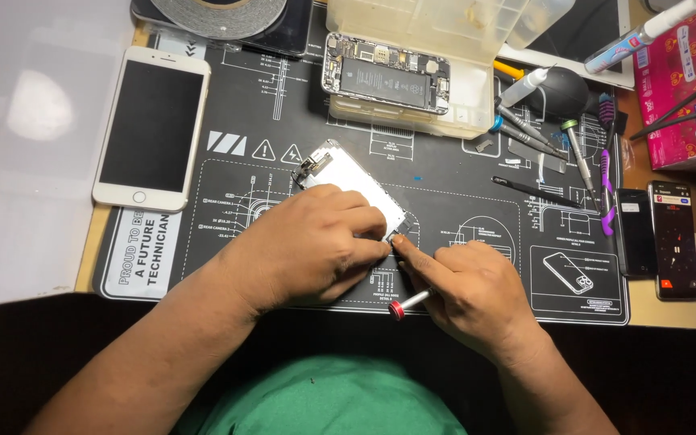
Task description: Using a precision screwdriver to screw and manipulate small components on a mobile phone screen assembly.
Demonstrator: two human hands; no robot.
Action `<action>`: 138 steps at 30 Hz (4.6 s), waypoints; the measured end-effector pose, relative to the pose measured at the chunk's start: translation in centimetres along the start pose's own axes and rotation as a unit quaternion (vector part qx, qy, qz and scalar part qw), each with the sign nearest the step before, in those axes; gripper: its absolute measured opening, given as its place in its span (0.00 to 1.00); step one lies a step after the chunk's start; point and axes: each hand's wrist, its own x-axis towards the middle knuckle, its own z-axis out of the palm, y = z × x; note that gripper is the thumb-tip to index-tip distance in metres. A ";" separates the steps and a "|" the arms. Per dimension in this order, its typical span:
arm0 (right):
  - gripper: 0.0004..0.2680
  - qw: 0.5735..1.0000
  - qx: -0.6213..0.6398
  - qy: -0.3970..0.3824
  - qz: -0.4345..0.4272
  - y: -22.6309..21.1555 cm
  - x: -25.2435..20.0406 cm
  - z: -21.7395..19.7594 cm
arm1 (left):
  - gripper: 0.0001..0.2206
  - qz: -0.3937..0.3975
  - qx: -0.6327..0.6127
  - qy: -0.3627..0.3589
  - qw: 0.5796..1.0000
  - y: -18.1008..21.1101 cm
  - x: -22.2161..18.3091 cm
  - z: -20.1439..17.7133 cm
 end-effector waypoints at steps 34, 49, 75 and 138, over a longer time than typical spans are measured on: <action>0.11 0.996 0.087 0.028 0.013 1.7 -1.7 -0.2 | 0.08 0.052 0.042 -0.042 0.997 0.0 0.7 -0.6; 0.03 0.979 0.030 0.017 0.201 4.3 -2.2 -1.5 | 0.09 0.063 0.045 -0.027 0.997 0.1 0.9 -0.1; 0.09 0.958 0.146 -0.082 0.232 15.4 3.1 -2.4 | 0.09 -0.102 -0.051 0.131 0.985 -1.8 -0.3 -1.6; 0.12 0.813 0.368 -0.236 0.384 2.7 6.0 -1.0 | 0.06 0.039 -0.013 -0.005 0.999 -1.3 -0.3 0.0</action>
